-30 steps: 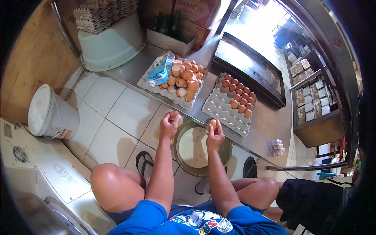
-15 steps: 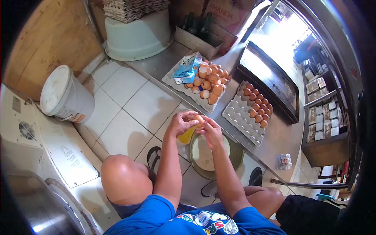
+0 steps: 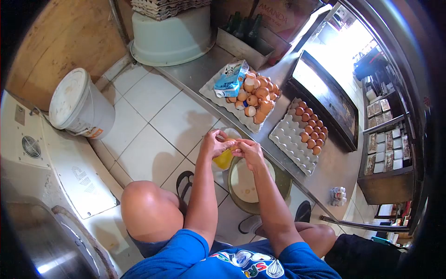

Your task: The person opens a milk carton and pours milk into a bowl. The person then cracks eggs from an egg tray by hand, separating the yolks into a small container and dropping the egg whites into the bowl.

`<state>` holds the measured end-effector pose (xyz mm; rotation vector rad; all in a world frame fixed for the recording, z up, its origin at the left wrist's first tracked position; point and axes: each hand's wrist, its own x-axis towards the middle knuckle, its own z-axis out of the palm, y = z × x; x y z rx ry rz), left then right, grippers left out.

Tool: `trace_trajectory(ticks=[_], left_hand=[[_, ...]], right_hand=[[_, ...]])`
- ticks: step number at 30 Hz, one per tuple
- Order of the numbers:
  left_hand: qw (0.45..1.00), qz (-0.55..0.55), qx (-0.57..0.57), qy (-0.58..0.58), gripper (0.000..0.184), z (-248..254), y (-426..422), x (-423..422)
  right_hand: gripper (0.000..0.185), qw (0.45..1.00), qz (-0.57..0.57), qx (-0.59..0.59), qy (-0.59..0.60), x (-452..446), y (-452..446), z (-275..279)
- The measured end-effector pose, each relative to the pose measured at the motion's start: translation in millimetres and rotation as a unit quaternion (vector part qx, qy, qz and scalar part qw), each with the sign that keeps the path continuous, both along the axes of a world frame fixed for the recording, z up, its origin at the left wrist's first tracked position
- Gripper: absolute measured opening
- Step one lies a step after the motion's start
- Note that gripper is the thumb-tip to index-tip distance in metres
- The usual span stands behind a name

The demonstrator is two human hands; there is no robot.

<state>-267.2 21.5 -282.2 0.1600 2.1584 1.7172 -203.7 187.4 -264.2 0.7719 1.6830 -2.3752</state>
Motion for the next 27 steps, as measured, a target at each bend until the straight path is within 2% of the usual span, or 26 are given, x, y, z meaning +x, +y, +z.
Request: trace_trajectory(ticks=[5,9,14,20,22,24,27], left_hand=[[0.999,0.012,0.031,-0.042,0.023,-11.4,-0.1,-2.1],[0.986,0.043,0.125,-0.099,0.02,-1.9,1.5,0.8],[0.984,0.059,0.13,-0.103,0.017,9.0,1.7,2.1],[0.964,0.074,0.223,-0.123,0.023,8.3,1.8,1.9],[0.988,0.107,0.109,-0.033,0.025,2.6,1.4,0.4],[0.989,0.138,-0.008,0.058,0.027,-5.4,1.3,-0.5],[0.988,0.134,-0.06,0.047,0.031,-11.1,1.1,1.4]], right_hand=[[0.021,0.998,0.002,-0.056,-0.004,3.4,5.5,-11.3],[0.023,0.992,-0.02,-0.12,0.025,7.2,7.3,-15.2],[0.026,0.983,-0.04,-0.168,0.069,11.1,8.5,-26.0],[0.03,0.964,-0.071,-0.23,0.117,13.4,7.7,-31.0],[0.031,0.961,-0.059,-0.238,0.13,12.3,9.6,-33.1],[0.033,0.958,-0.046,-0.246,0.142,12.0,11.9,-35.2],[0.034,0.959,-0.035,-0.242,0.146,12.6,13.9,-32.4]])
